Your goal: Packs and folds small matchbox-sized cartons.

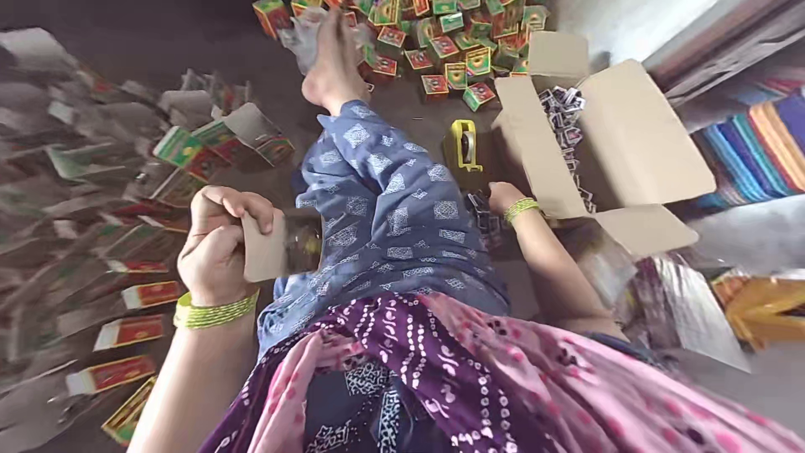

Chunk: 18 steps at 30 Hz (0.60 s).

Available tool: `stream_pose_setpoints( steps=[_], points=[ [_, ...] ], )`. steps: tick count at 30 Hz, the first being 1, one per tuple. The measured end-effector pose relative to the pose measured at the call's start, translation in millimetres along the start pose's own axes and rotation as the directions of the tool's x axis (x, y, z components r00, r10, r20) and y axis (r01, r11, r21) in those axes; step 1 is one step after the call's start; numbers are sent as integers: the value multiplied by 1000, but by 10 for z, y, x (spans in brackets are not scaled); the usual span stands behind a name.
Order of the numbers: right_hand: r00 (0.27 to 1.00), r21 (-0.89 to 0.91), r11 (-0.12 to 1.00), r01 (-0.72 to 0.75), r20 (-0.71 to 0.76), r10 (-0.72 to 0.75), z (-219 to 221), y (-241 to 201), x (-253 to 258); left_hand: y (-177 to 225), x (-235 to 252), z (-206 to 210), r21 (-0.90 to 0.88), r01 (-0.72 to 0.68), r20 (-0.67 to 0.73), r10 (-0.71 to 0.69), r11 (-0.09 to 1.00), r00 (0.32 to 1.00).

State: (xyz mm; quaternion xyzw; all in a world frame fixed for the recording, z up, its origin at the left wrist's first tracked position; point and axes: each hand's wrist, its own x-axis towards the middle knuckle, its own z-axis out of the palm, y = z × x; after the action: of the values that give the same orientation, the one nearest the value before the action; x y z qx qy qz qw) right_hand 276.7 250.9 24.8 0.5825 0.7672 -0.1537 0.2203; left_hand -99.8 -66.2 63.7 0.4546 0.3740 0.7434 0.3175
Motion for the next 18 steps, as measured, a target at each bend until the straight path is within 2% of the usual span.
stream_pose_setpoints(
  steps=[2,4,7,9,11,13,15,17,18],
  points=[
    [1000,50,999,-4,17,4,219,75,9,-71,31,129,-177,155,160,-127,972,979],
    [998,147,988,54,-45,-48,450,188,141,-240,18,305,-327,331,315,-228,885,921],
    [993,233,971,62,-108,-38,589,154,247,-479,-34,575,-408,523,402,-367,748,839],
    [990,280,959,40,-138,-1,611,95,221,-527,-19,618,-359,558,361,-440,749,822],
    [986,304,952,40,-167,12,672,76,249,-485,-2,574,-227,544,272,-484,808,832],
    [982,321,946,46,-189,17,690,33,253,-434,-64,482,-52,523,133,-513,851,848],
    [979,341,939,39,-202,33,656,11,259,-409,-191,388,61,554,-33,-553,830,832],
    [969,371,928,31,-237,62,544,-9,203,-352,-358,309,63,580,-124,-571,812,812],
    [957,387,921,42,-280,74,466,-29,149,-308,-465,259,60,575,-121,-565,816,816]
  ],
)
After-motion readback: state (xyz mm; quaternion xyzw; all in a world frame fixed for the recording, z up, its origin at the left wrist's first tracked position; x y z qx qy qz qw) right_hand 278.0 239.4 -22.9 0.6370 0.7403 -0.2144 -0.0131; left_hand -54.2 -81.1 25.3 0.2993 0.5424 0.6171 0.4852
